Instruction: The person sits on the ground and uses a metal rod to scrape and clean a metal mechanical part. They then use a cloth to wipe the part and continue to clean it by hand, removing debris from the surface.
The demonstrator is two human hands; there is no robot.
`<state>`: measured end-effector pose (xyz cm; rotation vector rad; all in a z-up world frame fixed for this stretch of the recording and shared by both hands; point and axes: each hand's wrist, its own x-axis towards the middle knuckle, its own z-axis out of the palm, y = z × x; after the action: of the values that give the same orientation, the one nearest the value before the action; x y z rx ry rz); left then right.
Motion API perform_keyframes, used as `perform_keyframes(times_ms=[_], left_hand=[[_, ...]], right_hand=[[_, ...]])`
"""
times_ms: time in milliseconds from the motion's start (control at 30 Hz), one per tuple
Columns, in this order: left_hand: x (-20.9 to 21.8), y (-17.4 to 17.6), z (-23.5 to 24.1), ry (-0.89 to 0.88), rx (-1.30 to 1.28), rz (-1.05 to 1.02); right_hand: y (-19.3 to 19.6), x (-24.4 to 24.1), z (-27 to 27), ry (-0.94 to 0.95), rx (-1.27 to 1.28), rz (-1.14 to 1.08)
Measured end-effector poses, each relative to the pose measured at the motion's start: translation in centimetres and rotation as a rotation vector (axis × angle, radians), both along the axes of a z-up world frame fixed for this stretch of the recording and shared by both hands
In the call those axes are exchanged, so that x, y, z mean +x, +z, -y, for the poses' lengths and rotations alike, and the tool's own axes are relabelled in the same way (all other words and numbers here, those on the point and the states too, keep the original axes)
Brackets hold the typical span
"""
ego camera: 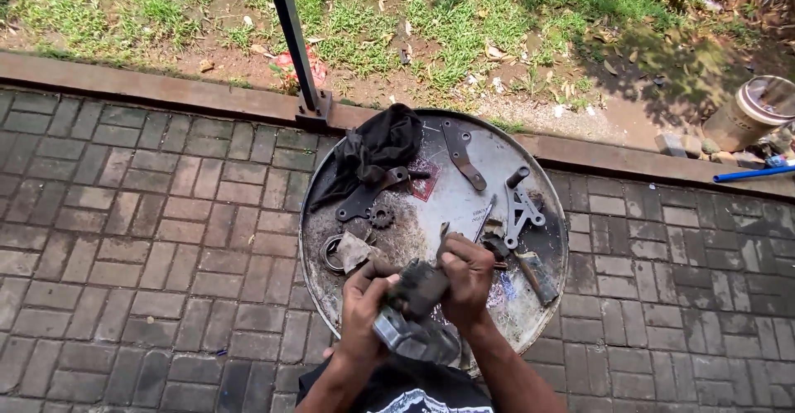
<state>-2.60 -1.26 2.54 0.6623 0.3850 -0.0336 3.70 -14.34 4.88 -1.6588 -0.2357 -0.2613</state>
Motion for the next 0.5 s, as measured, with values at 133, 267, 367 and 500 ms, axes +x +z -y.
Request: perform_keyframes(times_ms=[133,267,367,500], left_hand=[[0.6,1.0,-1.7,0.053,-0.074,0.062],[1.0,0.7,-1.1,0.037,-0.097,0.066],[0.7,0.2,-0.5,0.035,-0.036,-0.019],[0.9,1.3,-2.5,0.054,-0.005,0.089]], right_hand=[[-10.4,2.5,3.1,-0.126,-0.328,-0.157],[-6.6,2.1,2.5,-0.062,-0.053,-0.122],[-5.1,1.5,0.4,-0.020,0.056,-0.001],[-12.0,3.5,2.4,-0.203,-0.281,-0.210]])
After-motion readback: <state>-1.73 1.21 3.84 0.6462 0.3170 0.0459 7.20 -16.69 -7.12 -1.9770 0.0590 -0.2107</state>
